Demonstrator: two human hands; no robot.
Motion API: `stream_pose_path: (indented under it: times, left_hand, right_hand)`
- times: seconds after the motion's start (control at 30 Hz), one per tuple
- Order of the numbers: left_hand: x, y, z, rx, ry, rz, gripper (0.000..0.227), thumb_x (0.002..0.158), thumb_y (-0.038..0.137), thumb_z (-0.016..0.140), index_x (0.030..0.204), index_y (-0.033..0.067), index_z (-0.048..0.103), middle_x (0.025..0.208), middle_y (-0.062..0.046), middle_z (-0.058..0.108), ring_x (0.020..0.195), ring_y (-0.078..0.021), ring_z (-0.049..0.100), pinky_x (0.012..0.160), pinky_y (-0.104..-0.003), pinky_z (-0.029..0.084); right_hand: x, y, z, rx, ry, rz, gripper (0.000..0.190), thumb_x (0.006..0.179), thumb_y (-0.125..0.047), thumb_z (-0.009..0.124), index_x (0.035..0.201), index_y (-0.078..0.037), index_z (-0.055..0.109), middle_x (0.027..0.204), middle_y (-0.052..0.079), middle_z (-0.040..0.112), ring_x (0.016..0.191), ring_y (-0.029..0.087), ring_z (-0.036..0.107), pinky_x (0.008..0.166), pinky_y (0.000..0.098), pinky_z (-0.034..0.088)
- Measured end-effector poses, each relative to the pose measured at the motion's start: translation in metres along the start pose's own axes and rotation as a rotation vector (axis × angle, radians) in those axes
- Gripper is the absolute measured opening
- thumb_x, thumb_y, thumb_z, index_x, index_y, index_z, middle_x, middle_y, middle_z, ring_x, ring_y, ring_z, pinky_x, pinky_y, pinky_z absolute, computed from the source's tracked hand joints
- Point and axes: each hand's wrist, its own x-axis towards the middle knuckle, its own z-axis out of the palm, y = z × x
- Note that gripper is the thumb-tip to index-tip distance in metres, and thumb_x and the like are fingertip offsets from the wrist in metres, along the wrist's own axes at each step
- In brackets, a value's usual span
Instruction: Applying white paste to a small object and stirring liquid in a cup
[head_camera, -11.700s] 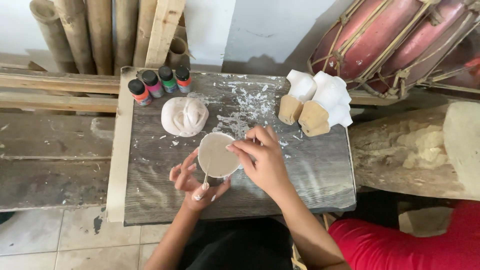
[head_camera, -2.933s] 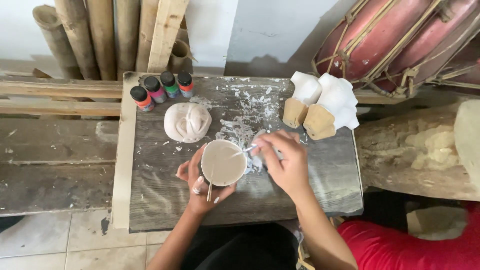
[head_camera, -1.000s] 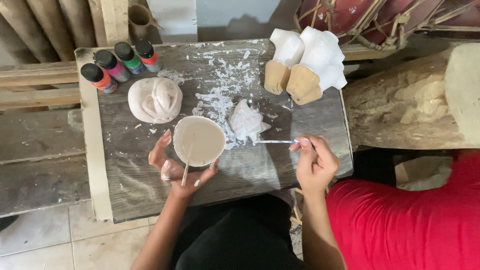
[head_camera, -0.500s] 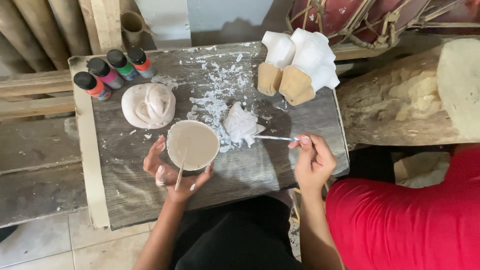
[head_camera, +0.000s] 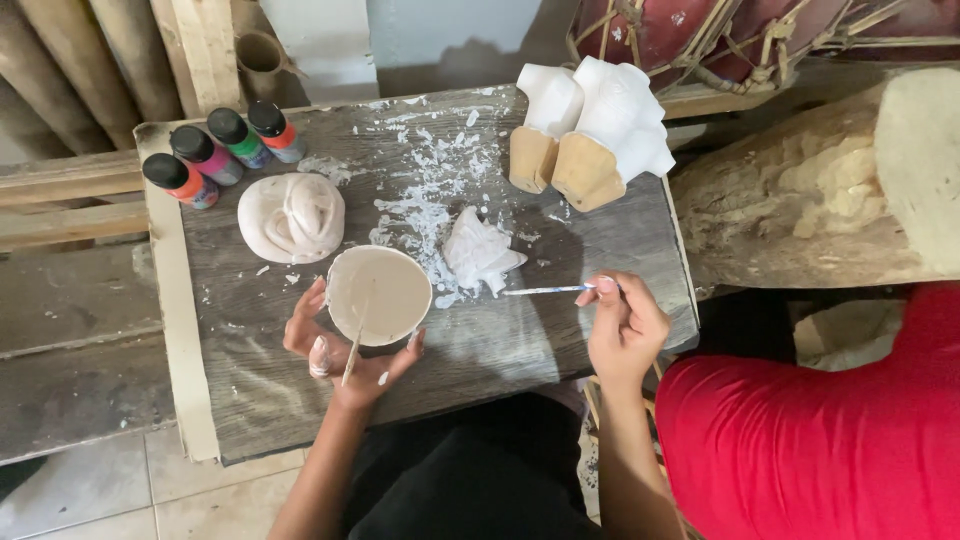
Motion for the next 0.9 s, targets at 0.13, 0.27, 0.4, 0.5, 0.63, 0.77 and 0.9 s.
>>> stream_pose_path:
  times: [0.13, 0.27, 0.4, 0.5, 0.63, 0.77, 0.9]
  left_hand:
    - [-0.001, 0.001, 0.000, 0.019, -0.001, 0.005, 0.125, 0.065, 0.032, 0.098, 0.155, 0.0325, 0.011, 0.125, -0.025, 0.034, 0.122, -0.0561, 0.045, 0.101, -0.069, 0.038]
    - [-0.003, -0.001, -0.001, 0.034, -0.020, 0.016, 0.125, 0.067, 0.034, 0.097, 0.155, 0.0318, 0.010, 0.126, -0.025, 0.033, 0.123, -0.0568, 0.045, 0.101, -0.070, 0.039]
    - [-0.002, 0.000, -0.004, 0.041, -0.024, 0.012, 0.125, 0.067, 0.033, 0.098, 0.156, 0.0327, 0.009, 0.127, -0.025, 0.033, 0.123, -0.0549, 0.044, 0.101, -0.069, 0.038]
    - [-0.003, -0.001, -0.002, 0.047, -0.014, 0.006, 0.127, 0.065, 0.033, 0.099, 0.155, 0.0326, 0.011, 0.127, -0.025, 0.033, 0.124, -0.0554, 0.044, 0.101, -0.068, 0.038]
    - [-0.003, -0.001, -0.001, 0.026, 0.000, 0.007, 0.124, 0.065, 0.033, 0.098, 0.155, 0.0329, 0.013, 0.128, -0.025, 0.033, 0.124, -0.0565, 0.044, 0.102, -0.068, 0.038]
    - [0.001, 0.001, 0.000, 0.058, -0.003, 0.018, 0.122, 0.066, 0.033, 0.098, 0.154, 0.0288, 0.013, 0.125, -0.025, 0.034, 0.120, -0.0558, 0.047, 0.099, -0.068, 0.039]
    - [-0.002, -0.001, -0.001, 0.059, 0.001, 0.018, 0.124, 0.065, 0.033, 0.098, 0.154, 0.0302, 0.013, 0.126, -0.024, 0.033, 0.122, -0.0551, 0.046, 0.100, -0.068, 0.039]
  right_hand:
    - [-0.003, 0.000, -0.001, 0.007, 0.019, 0.002, 0.023, 0.106, 0.000, 0.057, 0.086, 0.004, 0.070, 0.062, 0.012, 0.062, 0.057, 0.019, 0.064, 0.064, 0.0336, 0.057]
    - [0.000, -0.002, -0.003, -0.007, 0.043, -0.010, 0.024, 0.107, -0.001, 0.056, 0.087, 0.004, 0.069, 0.061, 0.012, 0.062, 0.057, 0.019, 0.063, 0.065, 0.0332, 0.056]
    - [0.001, -0.008, 0.005, 0.037, -0.019, -0.053, 0.022, 0.104, 0.001, 0.059, 0.085, 0.003, 0.070, 0.061, 0.010, 0.062, 0.058, 0.019, 0.064, 0.067, 0.0330, 0.055]
    - [0.008, -0.016, 0.008, 0.019, -0.006, -0.110, 0.022, 0.104, 0.001, 0.059, 0.085, 0.004, 0.070, 0.061, 0.010, 0.063, 0.059, 0.020, 0.062, 0.069, 0.0328, 0.054]
    - [0.013, -0.024, 0.014, -0.011, -0.068, -0.175, 0.019, 0.101, 0.000, 0.063, 0.084, 0.002, 0.072, 0.059, 0.007, 0.065, 0.060, 0.022, 0.059, 0.073, 0.0329, 0.052]
    - [0.016, -0.023, 0.014, -0.021, -0.056, -0.219, 0.019, 0.102, 0.000, 0.062, 0.086, 0.002, 0.073, 0.060, 0.006, 0.065, 0.060, 0.022, 0.058, 0.073, 0.0324, 0.049]
    - [0.015, -0.023, 0.018, -0.026, -0.078, -0.238, 0.017, 0.098, 0.002, 0.065, 0.084, 0.001, 0.075, 0.059, 0.005, 0.067, 0.059, 0.023, 0.058, 0.073, 0.0337, 0.050]
